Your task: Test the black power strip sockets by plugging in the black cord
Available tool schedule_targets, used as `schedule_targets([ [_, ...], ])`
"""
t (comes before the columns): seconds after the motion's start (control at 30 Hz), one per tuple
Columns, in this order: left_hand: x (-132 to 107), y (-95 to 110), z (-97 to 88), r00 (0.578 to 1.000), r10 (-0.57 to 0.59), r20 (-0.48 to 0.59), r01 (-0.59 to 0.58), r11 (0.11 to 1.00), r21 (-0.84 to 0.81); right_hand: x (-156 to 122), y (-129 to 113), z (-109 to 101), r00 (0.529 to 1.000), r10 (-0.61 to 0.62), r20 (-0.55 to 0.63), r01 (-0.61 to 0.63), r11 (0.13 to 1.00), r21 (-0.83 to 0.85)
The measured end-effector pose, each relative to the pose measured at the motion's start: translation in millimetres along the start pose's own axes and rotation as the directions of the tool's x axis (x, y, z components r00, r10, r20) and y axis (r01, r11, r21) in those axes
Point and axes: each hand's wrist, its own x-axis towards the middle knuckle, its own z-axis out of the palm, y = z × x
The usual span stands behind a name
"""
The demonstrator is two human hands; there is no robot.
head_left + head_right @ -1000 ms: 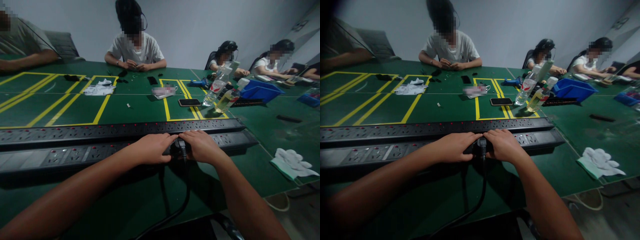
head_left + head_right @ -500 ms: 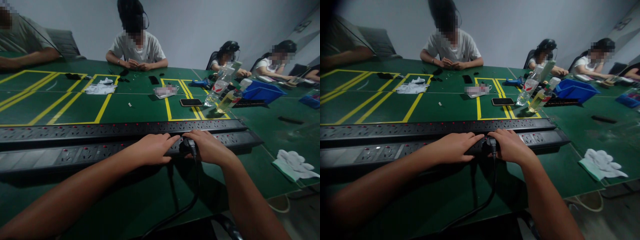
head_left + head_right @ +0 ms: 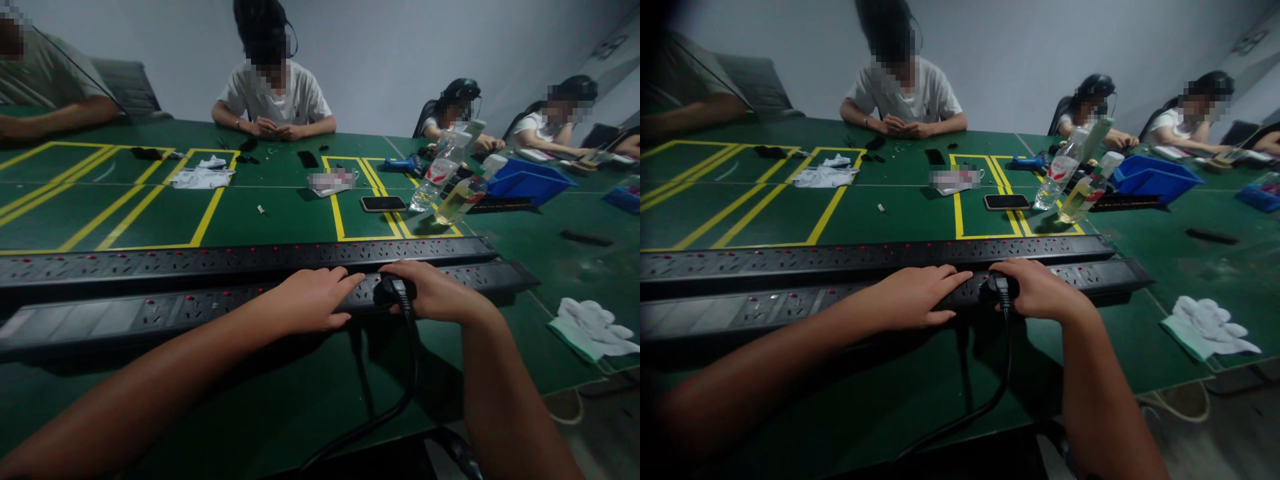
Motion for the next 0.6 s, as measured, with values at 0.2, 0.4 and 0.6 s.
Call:
schedule_targets([
  [0.2, 7.7, 11.9, 5.6, 0.998, -0.005, -0.059, 0.009, 0.998, 0.066, -2.6, -8.5, -7.5, 0.99, 0.054, -0.132, -0.026, 0.978, 0.207],
  [0.4, 18.4, 23.2, 13.3, 0.996, -0.043, -0.08, 0.051, 0.994, 0.099, 3.9, -32.8, 6.8, 0.978, 0.192, -0.081, -0.182, 0.976, 0.119],
  [0.6, 19.2, 23.7, 15.2, 0.994, -0.071, -0.086, 0.079, 0.992, 0.094, 9.5, -35.2, 17.8, 0.948, 0.274, -0.16, -0.233, 0.944, 0.234],
])
